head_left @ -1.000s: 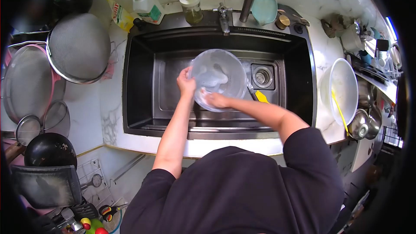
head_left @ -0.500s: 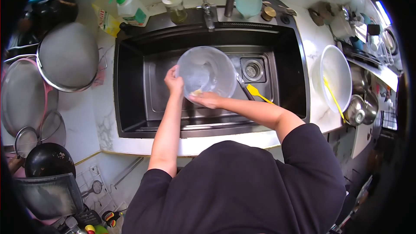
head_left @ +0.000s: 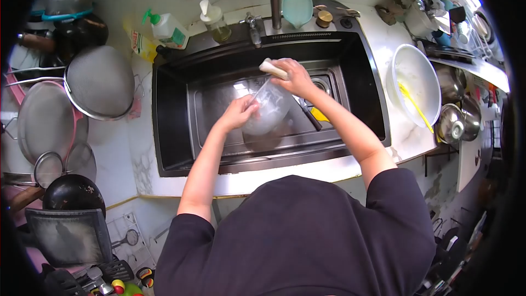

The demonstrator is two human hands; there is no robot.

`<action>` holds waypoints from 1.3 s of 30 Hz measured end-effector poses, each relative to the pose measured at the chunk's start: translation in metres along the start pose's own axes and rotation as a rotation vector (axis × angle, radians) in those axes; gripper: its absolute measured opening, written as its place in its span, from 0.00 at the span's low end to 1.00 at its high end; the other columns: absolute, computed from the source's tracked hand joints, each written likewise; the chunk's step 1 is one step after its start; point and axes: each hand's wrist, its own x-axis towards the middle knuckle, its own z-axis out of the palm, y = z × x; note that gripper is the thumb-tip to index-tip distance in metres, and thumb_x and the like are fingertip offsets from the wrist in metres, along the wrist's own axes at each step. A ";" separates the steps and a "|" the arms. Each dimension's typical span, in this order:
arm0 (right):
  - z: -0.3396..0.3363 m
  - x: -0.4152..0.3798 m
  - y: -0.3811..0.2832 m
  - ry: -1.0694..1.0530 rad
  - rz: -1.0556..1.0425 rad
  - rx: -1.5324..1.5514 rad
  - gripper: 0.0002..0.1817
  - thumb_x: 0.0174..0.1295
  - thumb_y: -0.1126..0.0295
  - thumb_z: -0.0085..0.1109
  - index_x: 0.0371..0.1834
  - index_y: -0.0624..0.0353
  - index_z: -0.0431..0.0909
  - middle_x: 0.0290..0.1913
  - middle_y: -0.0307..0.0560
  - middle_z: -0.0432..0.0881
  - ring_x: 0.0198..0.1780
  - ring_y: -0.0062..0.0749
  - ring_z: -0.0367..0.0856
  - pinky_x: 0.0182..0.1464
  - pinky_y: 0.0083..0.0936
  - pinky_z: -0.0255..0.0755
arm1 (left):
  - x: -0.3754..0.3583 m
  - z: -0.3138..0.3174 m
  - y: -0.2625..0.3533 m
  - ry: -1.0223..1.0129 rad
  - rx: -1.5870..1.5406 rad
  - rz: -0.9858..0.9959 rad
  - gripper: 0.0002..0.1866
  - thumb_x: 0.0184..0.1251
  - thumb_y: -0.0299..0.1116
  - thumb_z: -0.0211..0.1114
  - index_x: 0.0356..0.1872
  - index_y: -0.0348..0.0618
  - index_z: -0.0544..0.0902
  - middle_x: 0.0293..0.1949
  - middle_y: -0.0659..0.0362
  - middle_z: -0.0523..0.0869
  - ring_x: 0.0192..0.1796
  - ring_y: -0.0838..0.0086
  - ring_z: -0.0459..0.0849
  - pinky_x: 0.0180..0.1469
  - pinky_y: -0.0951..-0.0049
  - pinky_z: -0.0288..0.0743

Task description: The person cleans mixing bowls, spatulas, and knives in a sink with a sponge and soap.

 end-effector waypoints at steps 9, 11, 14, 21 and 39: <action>0.015 -0.039 -0.035 0.250 -0.102 -0.123 0.20 0.47 0.53 0.57 0.44 0.42 0.76 0.45 0.51 0.73 0.43 0.49 0.71 0.46 0.40 0.65 | -0.013 0.026 0.032 0.231 -0.381 -0.058 0.14 0.67 0.39 0.46 0.39 0.38 0.71 0.27 0.59 0.78 0.24 0.78 0.79 0.26 0.79 0.75; 0.005 -0.016 -0.003 0.032 0.556 0.716 0.21 0.50 0.56 0.56 0.42 0.60 0.75 0.29 0.45 0.80 0.32 0.35 0.78 0.38 0.29 0.72 | -0.027 0.015 0.059 0.154 -0.404 0.017 0.15 0.67 0.40 0.46 0.39 0.37 0.71 0.27 0.58 0.78 0.23 0.78 0.78 0.25 0.80 0.74; 0.000 -0.014 -0.022 0.066 0.371 0.607 0.23 0.50 0.56 0.57 0.42 0.63 0.75 0.38 0.48 0.80 0.41 0.32 0.77 0.44 0.27 0.70 | -0.022 0.009 0.052 0.214 -0.305 0.036 0.14 0.67 0.38 0.46 0.38 0.36 0.71 0.27 0.58 0.77 0.22 0.78 0.78 0.24 0.80 0.73; 0.018 -0.007 -0.042 0.060 0.274 0.396 0.24 0.45 0.52 0.61 0.40 0.61 0.78 0.47 0.51 0.75 0.48 0.36 0.75 0.49 0.30 0.68 | -0.043 0.003 0.067 0.278 -0.440 -0.024 0.12 0.67 0.35 0.46 0.36 0.36 0.72 0.23 0.62 0.77 0.24 0.79 0.78 0.26 0.80 0.72; 0.129 -0.040 -0.129 0.280 0.652 0.497 0.31 0.60 0.48 0.42 0.64 0.45 0.50 0.62 0.51 0.57 0.62 0.42 0.56 0.63 0.40 0.45 | -0.022 0.032 0.004 1.039 -0.331 -0.013 0.16 0.68 0.35 0.40 0.53 0.37 0.61 0.45 0.50 0.75 0.46 0.65 0.77 0.47 0.69 0.70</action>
